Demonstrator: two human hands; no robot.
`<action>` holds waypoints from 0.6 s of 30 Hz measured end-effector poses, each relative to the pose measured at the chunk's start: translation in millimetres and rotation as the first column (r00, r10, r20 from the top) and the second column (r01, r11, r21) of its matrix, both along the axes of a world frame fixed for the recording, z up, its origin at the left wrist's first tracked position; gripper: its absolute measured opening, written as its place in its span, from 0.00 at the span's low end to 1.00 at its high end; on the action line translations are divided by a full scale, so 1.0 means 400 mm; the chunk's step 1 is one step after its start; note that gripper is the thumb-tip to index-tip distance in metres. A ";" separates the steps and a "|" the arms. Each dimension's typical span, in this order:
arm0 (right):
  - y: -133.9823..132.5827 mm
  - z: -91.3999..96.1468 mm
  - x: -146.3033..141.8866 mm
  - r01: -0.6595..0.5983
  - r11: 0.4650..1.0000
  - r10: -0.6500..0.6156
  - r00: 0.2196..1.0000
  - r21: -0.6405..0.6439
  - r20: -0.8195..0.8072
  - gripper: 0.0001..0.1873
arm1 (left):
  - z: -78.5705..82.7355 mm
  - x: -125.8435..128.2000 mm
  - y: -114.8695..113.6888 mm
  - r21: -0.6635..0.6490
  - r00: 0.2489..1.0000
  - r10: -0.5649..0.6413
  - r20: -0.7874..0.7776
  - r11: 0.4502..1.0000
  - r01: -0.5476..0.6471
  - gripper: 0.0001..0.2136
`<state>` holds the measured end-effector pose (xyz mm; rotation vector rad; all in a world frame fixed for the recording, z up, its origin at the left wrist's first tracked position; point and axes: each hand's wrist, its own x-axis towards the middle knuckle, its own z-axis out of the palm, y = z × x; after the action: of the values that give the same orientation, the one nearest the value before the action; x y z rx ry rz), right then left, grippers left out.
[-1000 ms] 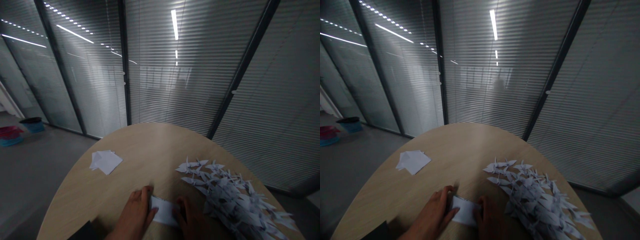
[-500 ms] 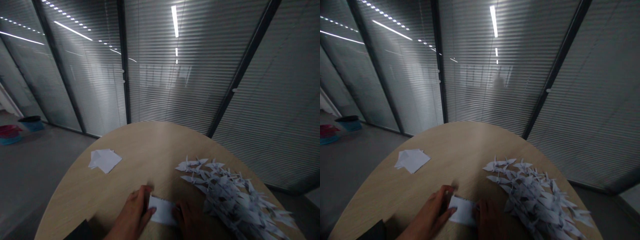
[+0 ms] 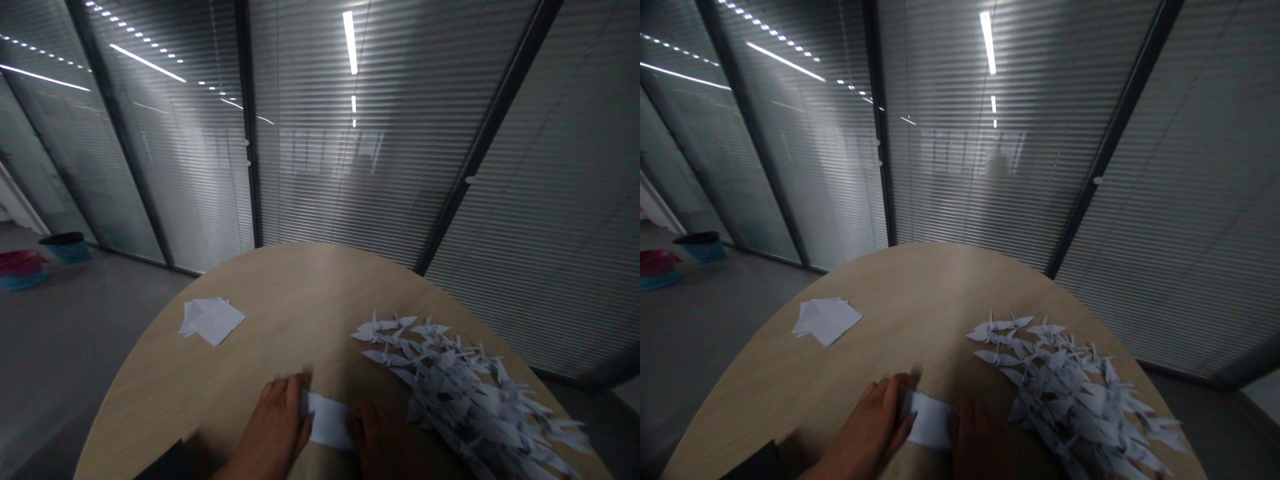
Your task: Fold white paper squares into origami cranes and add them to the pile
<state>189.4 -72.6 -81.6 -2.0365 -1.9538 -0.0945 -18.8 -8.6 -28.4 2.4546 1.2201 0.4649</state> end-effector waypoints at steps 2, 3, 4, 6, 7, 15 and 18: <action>-0.003 0.002 0.001 -0.012 1.000 0.012 1.000 0.000 0.009 0.16 | 0.003 0.002 -0.001 0.001 1.000 0.000 -0.014 1.000 0.000 0.16; -0.005 0.002 0.002 -0.014 1.000 0.014 1.000 0.001 0.013 0.16 | 0.003 0.002 -0.001 0.004 1.000 0.000 -0.014 1.000 0.001 0.16; -0.005 0.001 0.002 -0.017 1.000 0.017 1.000 0.001 0.018 0.16 | 0.002 0.001 -0.001 0.003 1.000 -0.001 -0.004 1.000 0.001 0.15; -0.006 -0.003 0.003 -0.020 1.000 0.020 0.999 0.002 0.027 0.15 | -0.004 -0.004 0.000 -0.004 0.999 -0.010 0.039 1.000 0.010 0.16; -0.005 -0.005 0.003 -0.020 1.000 0.020 0.999 0.004 0.031 0.15 | -0.009 -0.007 0.000 -0.008 0.998 -0.012 0.066 1.000 0.012 0.16; -0.001 -0.020 -0.003 0.009 1.000 -0.010 0.998 0.027 0.059 0.14 | -0.034 -0.008 0.004 -0.030 0.991 0.039 0.128 0.999 -0.036 0.17; -0.005 -0.021 -0.003 0.017 0.999 -0.020 0.997 0.033 0.069 0.14 | -0.023 -0.006 0.005 -0.041 0.992 0.038 0.118 0.999 -0.034 0.17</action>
<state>188.3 -74.7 -90.2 -2.0563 -1.9610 -0.2023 -21.1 -6.6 -37.8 2.3399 1.2146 0.5836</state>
